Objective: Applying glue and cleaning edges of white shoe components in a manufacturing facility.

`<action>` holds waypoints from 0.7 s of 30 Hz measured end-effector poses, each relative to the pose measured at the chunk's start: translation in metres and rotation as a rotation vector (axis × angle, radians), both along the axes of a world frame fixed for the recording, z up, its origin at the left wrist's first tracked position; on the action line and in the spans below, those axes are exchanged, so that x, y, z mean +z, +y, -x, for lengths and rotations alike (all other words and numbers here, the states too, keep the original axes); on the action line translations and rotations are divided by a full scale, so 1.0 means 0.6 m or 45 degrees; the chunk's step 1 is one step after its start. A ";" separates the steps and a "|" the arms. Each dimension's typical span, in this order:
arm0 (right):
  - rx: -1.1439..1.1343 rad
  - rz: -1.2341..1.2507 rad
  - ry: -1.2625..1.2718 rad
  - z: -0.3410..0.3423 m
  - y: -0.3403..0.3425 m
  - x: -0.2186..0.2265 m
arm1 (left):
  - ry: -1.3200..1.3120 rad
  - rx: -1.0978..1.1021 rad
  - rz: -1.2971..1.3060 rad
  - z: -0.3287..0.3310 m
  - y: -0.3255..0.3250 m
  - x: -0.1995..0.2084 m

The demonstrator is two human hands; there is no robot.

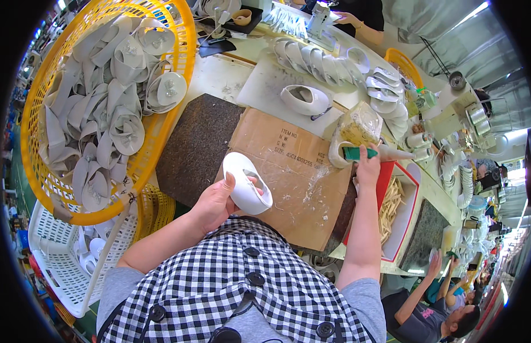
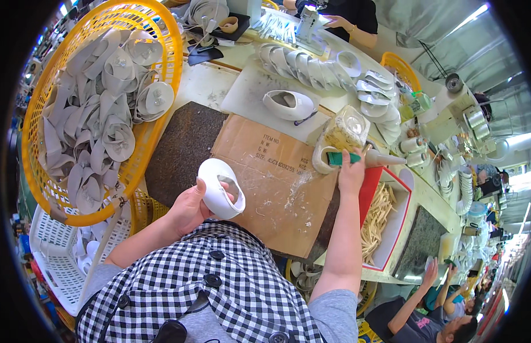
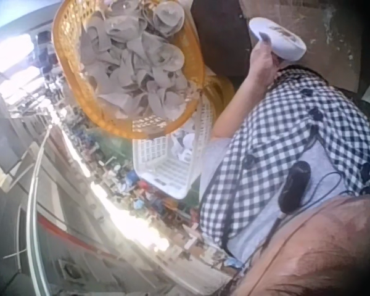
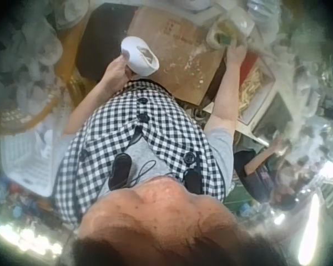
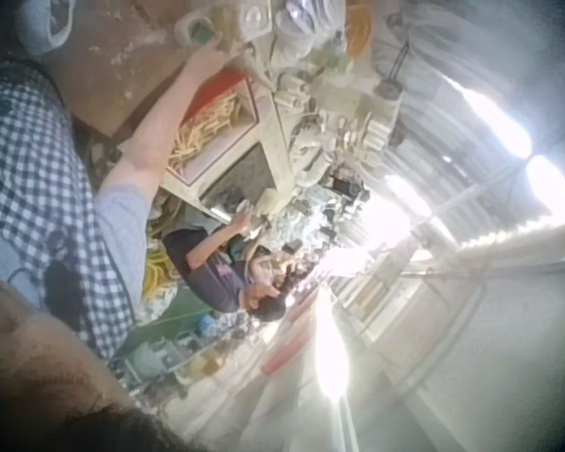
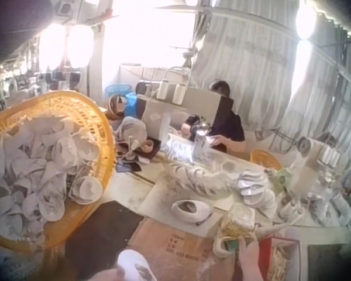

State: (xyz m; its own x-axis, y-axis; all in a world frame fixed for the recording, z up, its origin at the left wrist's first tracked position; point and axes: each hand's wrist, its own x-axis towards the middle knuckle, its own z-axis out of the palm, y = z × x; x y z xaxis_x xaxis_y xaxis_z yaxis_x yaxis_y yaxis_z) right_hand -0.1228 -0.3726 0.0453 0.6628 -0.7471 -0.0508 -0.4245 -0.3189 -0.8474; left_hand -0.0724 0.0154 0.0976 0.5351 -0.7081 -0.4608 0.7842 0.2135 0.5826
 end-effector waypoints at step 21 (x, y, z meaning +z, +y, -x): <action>0.127 0.640 0.478 -0.302 0.053 -0.124 | -0.261 0.351 -0.156 -0.053 0.041 -0.018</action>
State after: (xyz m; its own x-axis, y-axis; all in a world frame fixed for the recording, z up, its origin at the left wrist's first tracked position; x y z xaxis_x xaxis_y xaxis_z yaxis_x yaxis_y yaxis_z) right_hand 0.0583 -0.3410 -0.0291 0.7358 -0.6756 0.0474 -0.6113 -0.6927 -0.3827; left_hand -0.0408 0.0400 0.0871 0.7882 -0.4707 -0.3966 0.5711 0.3191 0.7563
